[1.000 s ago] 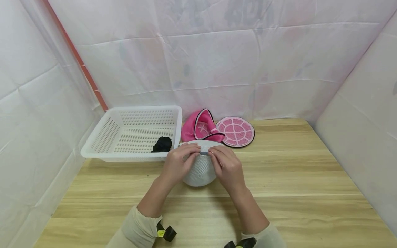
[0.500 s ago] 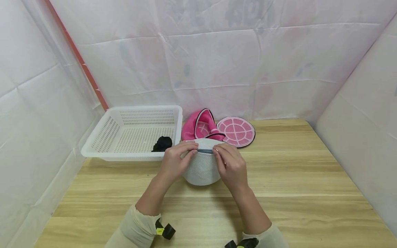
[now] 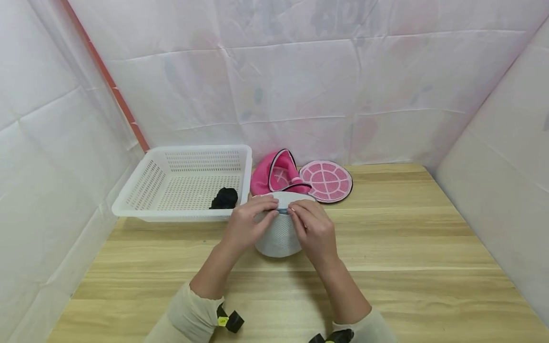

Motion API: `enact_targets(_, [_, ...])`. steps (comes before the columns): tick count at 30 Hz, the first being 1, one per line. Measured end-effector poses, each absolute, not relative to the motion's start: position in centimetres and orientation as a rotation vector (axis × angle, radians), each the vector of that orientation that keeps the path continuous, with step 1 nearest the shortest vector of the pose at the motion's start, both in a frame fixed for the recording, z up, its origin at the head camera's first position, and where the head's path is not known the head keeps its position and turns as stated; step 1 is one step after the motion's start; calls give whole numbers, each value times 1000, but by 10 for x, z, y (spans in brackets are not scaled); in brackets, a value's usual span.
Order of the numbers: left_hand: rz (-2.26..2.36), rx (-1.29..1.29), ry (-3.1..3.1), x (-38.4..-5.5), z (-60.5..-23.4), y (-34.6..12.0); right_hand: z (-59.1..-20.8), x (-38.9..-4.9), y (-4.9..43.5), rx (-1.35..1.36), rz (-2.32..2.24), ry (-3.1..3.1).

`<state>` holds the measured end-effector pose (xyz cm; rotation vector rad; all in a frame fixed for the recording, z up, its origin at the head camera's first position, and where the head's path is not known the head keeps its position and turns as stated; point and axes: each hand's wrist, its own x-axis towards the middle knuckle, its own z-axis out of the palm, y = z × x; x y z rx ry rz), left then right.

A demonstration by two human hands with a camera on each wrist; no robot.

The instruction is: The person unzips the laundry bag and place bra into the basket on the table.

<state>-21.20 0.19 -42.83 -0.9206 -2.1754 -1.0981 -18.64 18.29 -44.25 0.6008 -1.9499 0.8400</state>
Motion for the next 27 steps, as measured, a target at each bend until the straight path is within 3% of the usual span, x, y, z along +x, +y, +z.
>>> enact_targets(27, [-1109, -861, -2185, -214, -428, -1, -443, -186, 184, 583, 844, -1950])
